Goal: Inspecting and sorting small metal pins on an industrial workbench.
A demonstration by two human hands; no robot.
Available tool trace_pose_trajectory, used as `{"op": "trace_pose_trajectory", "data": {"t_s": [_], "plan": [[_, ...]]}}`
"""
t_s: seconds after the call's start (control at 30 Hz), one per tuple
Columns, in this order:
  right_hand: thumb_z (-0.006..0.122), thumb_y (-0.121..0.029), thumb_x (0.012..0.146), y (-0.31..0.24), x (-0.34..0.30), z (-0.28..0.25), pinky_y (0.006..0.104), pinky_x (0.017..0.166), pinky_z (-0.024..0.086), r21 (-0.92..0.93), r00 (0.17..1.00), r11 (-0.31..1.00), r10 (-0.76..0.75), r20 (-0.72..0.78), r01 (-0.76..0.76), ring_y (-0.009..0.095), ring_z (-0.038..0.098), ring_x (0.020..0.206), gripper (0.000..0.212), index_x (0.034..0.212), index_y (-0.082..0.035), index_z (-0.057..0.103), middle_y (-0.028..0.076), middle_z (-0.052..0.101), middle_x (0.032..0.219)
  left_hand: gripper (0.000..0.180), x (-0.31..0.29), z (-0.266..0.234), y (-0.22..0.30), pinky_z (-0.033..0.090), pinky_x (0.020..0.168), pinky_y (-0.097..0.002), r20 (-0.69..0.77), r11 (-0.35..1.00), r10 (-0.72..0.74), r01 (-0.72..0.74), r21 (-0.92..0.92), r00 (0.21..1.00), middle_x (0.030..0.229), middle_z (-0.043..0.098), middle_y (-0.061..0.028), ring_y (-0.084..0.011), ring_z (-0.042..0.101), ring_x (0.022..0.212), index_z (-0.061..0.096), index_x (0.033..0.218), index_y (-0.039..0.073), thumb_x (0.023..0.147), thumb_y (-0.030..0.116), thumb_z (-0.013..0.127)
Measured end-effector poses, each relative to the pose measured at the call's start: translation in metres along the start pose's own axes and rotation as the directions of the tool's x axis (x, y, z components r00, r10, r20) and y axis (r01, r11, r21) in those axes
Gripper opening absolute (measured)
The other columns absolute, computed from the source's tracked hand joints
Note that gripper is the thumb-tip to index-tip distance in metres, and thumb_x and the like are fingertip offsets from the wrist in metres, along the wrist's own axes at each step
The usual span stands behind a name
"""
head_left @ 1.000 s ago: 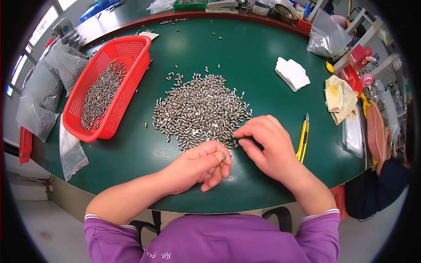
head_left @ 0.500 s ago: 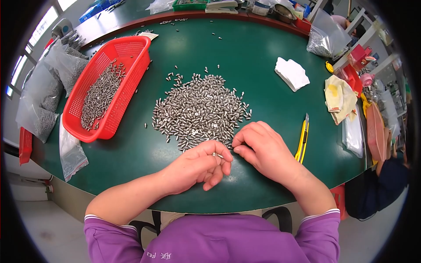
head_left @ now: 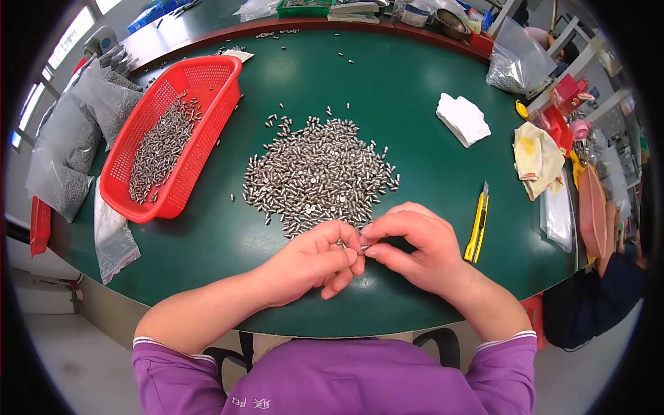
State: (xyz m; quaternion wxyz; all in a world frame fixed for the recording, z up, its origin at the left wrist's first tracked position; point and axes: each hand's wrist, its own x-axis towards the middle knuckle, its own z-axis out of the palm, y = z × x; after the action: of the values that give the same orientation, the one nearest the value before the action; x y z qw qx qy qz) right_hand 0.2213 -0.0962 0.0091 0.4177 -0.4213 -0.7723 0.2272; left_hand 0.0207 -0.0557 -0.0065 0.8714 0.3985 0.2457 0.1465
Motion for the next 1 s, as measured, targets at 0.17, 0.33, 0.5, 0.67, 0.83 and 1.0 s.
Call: {"op": "trace_pose_trajectory", "data": {"t_s": [0.17, 0.33, 0.5, 0.67, 0.83, 1.0], "plan": [[0.075, -0.001, 0.066, 0.004, 0.0, 0.001, 0.0298, 0.063, 0.049, -0.109, 0.989, 0.983, -0.149, -0.025, 0.145, 0.019, 0.063, 0.074, 0.028, 0.092, -0.007, 0.065, 0.003, 0.067, 0.084, 0.011, 0.0, 0.001, 0.002, 0.039, 0.047, -0.0219, 0.0, 1.0, -0.01, 0.01, -0.004, 1.0, 0.083, 0.056, -0.0058, -0.0084, 0.05, 0.057, 0.045, 0.099, 0.004, 0.094, 0.013, 0.047], [0.075, -0.001, 0.066, 0.005, -0.002, 0.002, 0.0302, 0.061, 0.048, -0.182, 0.972, 0.958, -0.231, -0.027, 0.223, 0.019, 0.063, 0.073, 0.033, 0.097, -0.008, 0.065, 0.002, 0.067, 0.083, 0.013, 0.001, 0.0, 0.001, 0.039, 0.045, -0.0218, 0.007, 0.999, -0.035, 0.035, -0.014, 0.999, 0.082, 0.056, -0.0059, -0.0082, 0.049, 0.055, 0.045, 0.098, 0.004, 0.094, 0.016, 0.048], [0.068, -0.006, 0.069, 0.005, -0.004, 0.0, 0.0304, 0.066, 0.048, -0.266, 0.961, 0.924, -0.272, 0.049, 0.275, 0.019, 0.062, 0.078, 0.037, 0.106, -0.011, 0.064, -0.001, 0.064, 0.082, 0.015, 0.001, -0.001, -0.001, 0.039, 0.045, -0.0221, 0.02, 0.999, -0.033, 0.034, -0.004, 0.999, 0.081, 0.056, -0.0059, -0.0086, 0.049, 0.055, 0.046, 0.1, 0.004, 0.094, 0.017, 0.049], [0.068, 0.001, 0.068, 0.002, -0.001, 0.001, 0.0321, 0.065, 0.048, -0.238, 0.981, 0.952, -0.194, 0.016, 0.192, 0.022, 0.062, 0.076, 0.035, 0.101, -0.009, 0.064, 0.002, 0.065, 0.083, 0.013, 0.002, -0.001, -0.001, 0.041, 0.046, -0.0223, 0.033, 1.0, -0.021, 0.021, -0.01, 0.999, 0.083, 0.055, -0.0068, -0.0094, 0.05, 0.056, 0.046, 0.101, 0.004, 0.097, 0.016, 0.043], [0.066, 0.001, 0.071, 0.007, 0.003, -0.007, 0.035, 0.07, 0.047, -0.358, 0.993, 0.931, -0.101, -0.056, 0.075, 0.026, 0.059, 0.083, 0.025, 0.095, -0.008, 0.064, 0.006, 0.062, 0.089, 0.018, 0.001, -0.001, -0.002, 0.041, 0.047, -0.0222, 0.055, 1.0, -0.009, 0.01, -0.029, 0.998, 0.085, 0.055, -0.0076, -0.01, 0.05, 0.056, 0.047, 0.101, 0.004, 0.098, 0.018, 0.036], [0.068, -0.006, 0.072, 0.006, 0.001, -0.012, 0.0344, 0.073, 0.046, -0.41, 0.991, 0.906, 0.128, 0.03, -0.105, 0.024, 0.054, 0.086, 0.015, 0.085, -0.009, 0.064, 0.005, 0.056, 0.089, 0.021, 0.0, -0.002, 0.001, 0.042, 0.05, -0.0236, 0.062, 0.997, -0.002, 0.007, -0.074, 0.998, 0.088, 0.055, -0.0079, -0.0114, 0.051, 0.06, 0.047, 0.104, 0.003, 0.097, 0.019, 0.036]]}}
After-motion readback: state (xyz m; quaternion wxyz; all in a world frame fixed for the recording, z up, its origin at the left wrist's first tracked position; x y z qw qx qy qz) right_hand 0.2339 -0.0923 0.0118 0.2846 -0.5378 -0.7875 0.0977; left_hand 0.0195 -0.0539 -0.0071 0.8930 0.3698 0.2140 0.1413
